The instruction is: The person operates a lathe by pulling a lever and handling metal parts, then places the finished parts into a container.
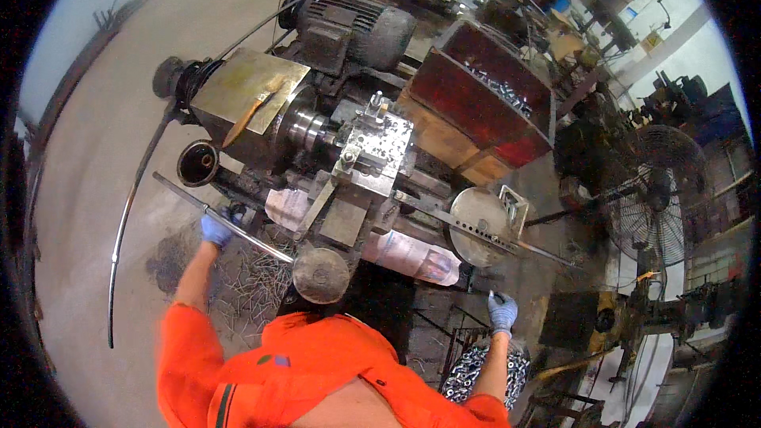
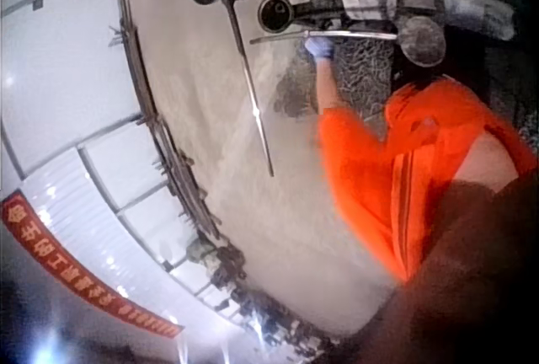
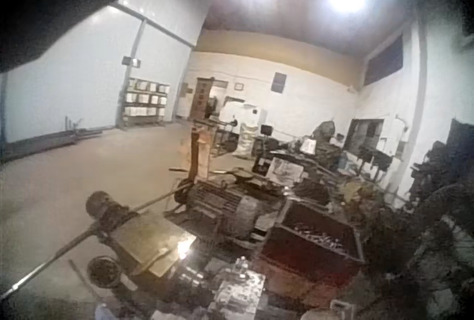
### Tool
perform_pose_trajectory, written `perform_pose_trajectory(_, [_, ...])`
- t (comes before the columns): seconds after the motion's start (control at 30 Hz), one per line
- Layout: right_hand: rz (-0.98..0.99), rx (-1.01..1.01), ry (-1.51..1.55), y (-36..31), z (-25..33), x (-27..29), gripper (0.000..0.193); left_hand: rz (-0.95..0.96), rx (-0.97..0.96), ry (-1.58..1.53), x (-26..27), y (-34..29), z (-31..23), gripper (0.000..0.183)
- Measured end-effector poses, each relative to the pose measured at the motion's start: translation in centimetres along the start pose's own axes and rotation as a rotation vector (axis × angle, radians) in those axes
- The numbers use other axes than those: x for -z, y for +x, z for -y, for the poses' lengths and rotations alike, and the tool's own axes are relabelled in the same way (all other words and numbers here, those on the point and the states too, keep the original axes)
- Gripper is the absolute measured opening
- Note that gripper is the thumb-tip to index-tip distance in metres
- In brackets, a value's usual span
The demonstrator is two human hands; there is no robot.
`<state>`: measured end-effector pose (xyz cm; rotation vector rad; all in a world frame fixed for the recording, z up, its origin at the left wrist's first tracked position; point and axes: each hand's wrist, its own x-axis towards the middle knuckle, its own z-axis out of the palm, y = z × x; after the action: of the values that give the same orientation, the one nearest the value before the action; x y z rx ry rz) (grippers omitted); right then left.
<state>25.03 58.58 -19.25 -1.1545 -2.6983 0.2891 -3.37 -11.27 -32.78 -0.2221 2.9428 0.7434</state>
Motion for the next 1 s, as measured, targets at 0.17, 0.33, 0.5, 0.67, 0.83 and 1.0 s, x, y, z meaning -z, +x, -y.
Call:
perform_pose_trajectory(0.17, [-0.003,0.008,0.052,-0.2,-1.0,-0.6,0.032,-0.137,0.086,0.274,-2.5,-1.7,-3.0,0.039])
perform_pose_trajectory(0.33, [-0.068,0.117,0.098,1.7,3.2,4.3,0.030,0.113,-0.172,0.560,0.9,-0.3,0.5,0.032])
perform_pose_trajectory(0.5, [-0.133,0.251,0.342,4.9,9.5,6.0,0.022,0.196,-0.052,0.478,1.4,-0.4,-0.4,0.039])
perform_pose_trajectory(0.67, [-0.033,0.685,0.460,4.7,26.1,9.6,0.020,0.239,-0.007,0.386,6.6,-2.4,-0.5,0.037])
perform_pose_trajectory(0.83, [0.058,1.068,0.530,1.8,41.9,10.4,0.020,-0.115,0.134,0.107,14.7,-2.7,4.7,0.037])
perform_pose_trajectory(1.0, [0.160,1.293,0.072,0.8,50.9,7.2,0.041,-0.523,0.037,0.052,28.6,-5.9,1.7,0.034])
